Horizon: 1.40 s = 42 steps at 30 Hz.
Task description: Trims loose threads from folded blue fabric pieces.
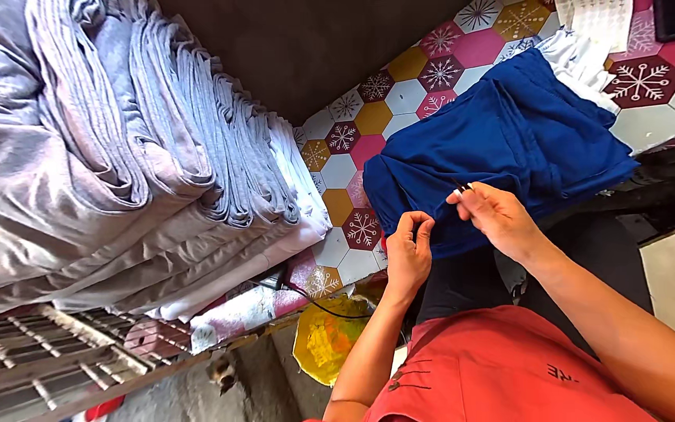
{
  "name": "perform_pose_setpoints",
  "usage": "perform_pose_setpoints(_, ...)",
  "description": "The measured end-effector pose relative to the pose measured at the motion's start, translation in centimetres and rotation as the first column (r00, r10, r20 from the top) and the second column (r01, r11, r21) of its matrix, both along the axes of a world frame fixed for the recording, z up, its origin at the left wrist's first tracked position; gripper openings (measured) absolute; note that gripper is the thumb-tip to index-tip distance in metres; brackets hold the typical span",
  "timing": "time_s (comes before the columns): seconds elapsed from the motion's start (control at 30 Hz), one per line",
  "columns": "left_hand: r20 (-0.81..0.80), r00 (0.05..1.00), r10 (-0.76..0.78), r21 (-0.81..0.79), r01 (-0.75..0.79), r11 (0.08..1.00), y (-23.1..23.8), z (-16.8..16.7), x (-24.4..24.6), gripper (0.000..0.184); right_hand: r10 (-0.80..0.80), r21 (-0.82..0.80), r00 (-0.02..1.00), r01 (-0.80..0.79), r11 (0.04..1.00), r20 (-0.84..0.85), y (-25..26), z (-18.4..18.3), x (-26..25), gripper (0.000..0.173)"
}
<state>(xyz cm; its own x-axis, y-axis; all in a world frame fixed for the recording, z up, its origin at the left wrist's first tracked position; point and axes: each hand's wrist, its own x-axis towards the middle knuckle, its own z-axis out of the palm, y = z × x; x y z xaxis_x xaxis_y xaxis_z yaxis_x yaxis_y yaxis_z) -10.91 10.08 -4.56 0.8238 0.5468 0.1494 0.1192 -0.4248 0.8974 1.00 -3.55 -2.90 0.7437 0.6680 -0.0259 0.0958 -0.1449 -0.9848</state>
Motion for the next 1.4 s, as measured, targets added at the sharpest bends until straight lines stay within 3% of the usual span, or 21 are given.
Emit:
perform_pose_setpoints(0.07,-0.02,1.0,0.018,-0.037,-0.019,0.999,0.1,0.5,-0.1,0.009,0.01,-0.04,1.0,-0.01,0.999,-0.002,-0.8,-0.3,-0.7,0.045)
perform_pose_setpoints(0.17,-0.06,0.998,0.014,-0.038,-0.016,0.999,0.5,1.1,-0.2,0.01,0.01,-0.151,0.96,0.034,0.988,0.278,-1.4,-0.9,-2.4,0.039)
perform_pose_setpoints(0.27,-0.101,0.995,-0.016,-0.055,0.01,0.998,0.9,1.5,0.1,0.01,-0.038,-0.085,0.809,0.109,0.99,0.586,-1.2,-1.9,-3.1,0.037)
perform_pose_setpoints(0.37,-0.131,0.991,-0.019,-0.081,0.008,0.997,1.0,1.9,0.3,0.009,-0.066,-0.052,0.696,0.148,0.988,0.715,-1.0,-2.3,-3.3,0.034)
perform_pose_setpoints(0.83,-0.176,0.984,-0.017,-0.117,-0.004,0.993,0.6,2.0,0.6,0.01,-0.159,0.037,0.697,0.186,0.982,0.699,-0.1,-3.6,-3.8,0.026)
perform_pose_setpoints(0.97,-0.154,0.988,-0.033,-0.253,-0.007,0.967,1.0,1.9,0.7,0.012,-0.176,0.065,0.701,0.183,0.981,0.691,-0.1,-4.1,-4.0,0.027)
perform_pose_setpoints(1.13,-0.121,0.992,-0.045,-0.545,-0.029,0.838,1.2,2.2,0.9,0.012,-0.161,0.028,0.781,0.181,0.983,0.603,-0.3,-4.0,-4.0,0.036)
perform_pose_setpoints(1.4,-0.105,0.994,-0.021,-0.536,-0.039,0.843,1.1,2.4,0.9,0.011,-0.168,0.039,0.764,0.184,0.982,0.623,-0.2,-3.6,-3.1,0.03)
